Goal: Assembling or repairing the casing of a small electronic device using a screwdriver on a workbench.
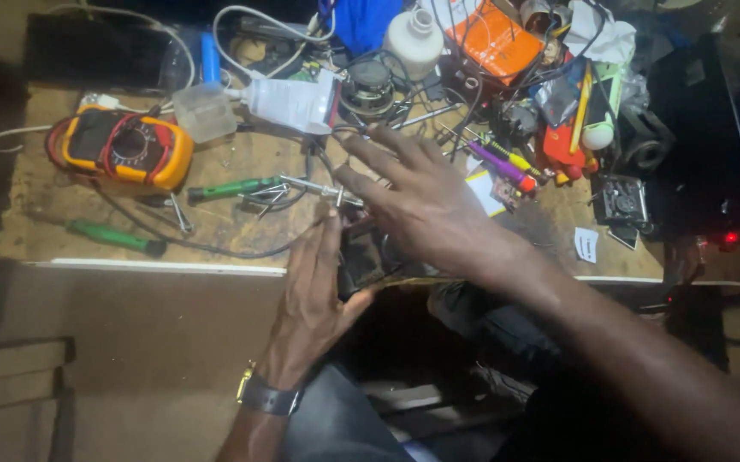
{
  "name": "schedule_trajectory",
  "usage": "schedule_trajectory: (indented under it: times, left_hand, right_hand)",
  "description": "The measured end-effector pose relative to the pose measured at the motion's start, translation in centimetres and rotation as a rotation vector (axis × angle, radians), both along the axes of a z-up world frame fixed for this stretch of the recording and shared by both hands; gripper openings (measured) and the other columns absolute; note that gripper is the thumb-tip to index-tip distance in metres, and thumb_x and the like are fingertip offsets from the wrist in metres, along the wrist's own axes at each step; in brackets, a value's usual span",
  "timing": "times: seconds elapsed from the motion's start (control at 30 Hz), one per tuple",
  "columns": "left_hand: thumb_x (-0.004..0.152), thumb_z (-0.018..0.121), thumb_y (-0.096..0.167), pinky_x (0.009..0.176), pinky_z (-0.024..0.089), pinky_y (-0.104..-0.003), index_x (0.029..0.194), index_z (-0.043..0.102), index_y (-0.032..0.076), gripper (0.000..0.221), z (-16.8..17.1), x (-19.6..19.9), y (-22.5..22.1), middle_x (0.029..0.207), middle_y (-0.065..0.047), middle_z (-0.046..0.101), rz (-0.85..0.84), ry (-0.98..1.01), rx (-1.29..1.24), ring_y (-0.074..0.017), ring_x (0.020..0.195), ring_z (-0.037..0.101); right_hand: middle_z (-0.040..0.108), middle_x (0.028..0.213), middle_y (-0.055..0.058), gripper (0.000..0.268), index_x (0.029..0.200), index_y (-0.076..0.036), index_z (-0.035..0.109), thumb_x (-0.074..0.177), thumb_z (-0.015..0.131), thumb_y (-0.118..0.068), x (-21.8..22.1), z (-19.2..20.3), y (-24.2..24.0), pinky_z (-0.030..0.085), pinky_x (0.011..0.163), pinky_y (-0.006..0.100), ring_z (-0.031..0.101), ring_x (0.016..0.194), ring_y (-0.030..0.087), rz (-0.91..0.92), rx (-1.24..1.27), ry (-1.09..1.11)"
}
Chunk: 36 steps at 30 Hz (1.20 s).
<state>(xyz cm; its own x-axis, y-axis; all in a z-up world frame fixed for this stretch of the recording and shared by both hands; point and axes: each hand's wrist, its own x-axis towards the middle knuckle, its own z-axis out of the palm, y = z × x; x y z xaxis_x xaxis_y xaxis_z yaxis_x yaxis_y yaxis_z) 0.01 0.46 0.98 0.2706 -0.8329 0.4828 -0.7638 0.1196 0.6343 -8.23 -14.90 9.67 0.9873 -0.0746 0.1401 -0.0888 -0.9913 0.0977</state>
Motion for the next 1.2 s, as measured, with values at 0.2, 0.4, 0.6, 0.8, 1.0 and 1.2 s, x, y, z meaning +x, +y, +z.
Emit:
schedule_trajectory:
  times: [0.2,0.4,0.6,0.8,1.0,1.2]
  left_hand:
    - [0.065,0.079,0.017,0.098,0.036,-0.045,0.135,0.015,-0.001,0.097,0.6,-0.6,0.2,0.130,-0.023,0.038,-0.022,0.005,0.053,-0.0397,0.118,0.039]
    - [0.064,0.081,0.016,0.099,0.037,-0.043,0.133,0.018,-0.004,0.096,0.2,-0.8,0.0,0.127,-0.022,0.041,-0.018,-0.034,-0.032,-0.0354,0.116,0.043]
    - [0.063,0.075,0.013,0.096,0.034,-0.050,0.133,0.023,-0.006,0.089,0.5,-0.7,-0.1,0.118,-0.026,0.043,-0.059,0.088,-0.007,-0.0427,0.109,0.044]
    - [0.064,0.074,0.012,0.094,0.035,-0.051,0.133,0.018,-0.007,0.091,0.7,-0.9,-0.1,0.117,-0.026,0.044,-0.045,0.176,0.005,-0.0428,0.111,0.043]
    - [0.064,0.074,0.012,0.092,0.037,-0.053,0.132,0.020,-0.005,0.088,1.0,-1.0,-0.2,0.113,-0.024,0.047,-0.019,0.196,-0.011,-0.0419,0.107,0.046]
    - [0.064,0.075,0.015,0.090,0.039,-0.052,0.130,0.024,-0.007,0.087,0.6,-0.9,-0.5,0.110,-0.024,0.049,0.001,0.201,-0.034,-0.0415,0.105,0.047]
  right_hand:
    - [0.054,0.106,0.013,0.016,0.094,-0.009,0.055,0.083,0.057,-0.020,0.7,-0.2,-0.8,0.040,0.066,0.034,0.047,0.082,0.023,-0.043,-0.099,-0.068]
    - [0.054,0.103,0.013,0.018,0.097,-0.007,0.056,0.082,0.058,-0.017,0.5,1.0,-0.8,0.044,0.075,0.037,0.051,0.086,0.025,-0.048,0.017,0.033]
    - [0.054,0.079,0.008,0.029,0.080,-0.009,0.060,0.064,0.075,-0.027,0.3,1.2,-1.2,0.043,0.059,0.035,0.057,0.068,0.026,-0.041,0.014,0.023]
    - [0.055,0.075,0.006,0.027,0.074,-0.010,0.061,0.063,0.074,-0.031,-0.5,0.9,-1.1,0.045,0.056,0.035,0.059,0.061,0.025,-0.086,0.071,0.103]
    - [0.055,0.066,0.005,0.019,0.068,-0.011,0.061,0.074,0.063,-0.029,-1.0,1.6,-1.3,0.049,0.056,0.032,0.061,0.058,0.023,-0.151,0.180,0.230]
    - [0.053,0.051,0.006,0.030,0.052,-0.014,0.059,0.081,0.060,-0.023,-1.0,3.0,-0.4,0.049,0.055,0.024,0.055,0.043,0.017,-0.156,0.250,0.363]
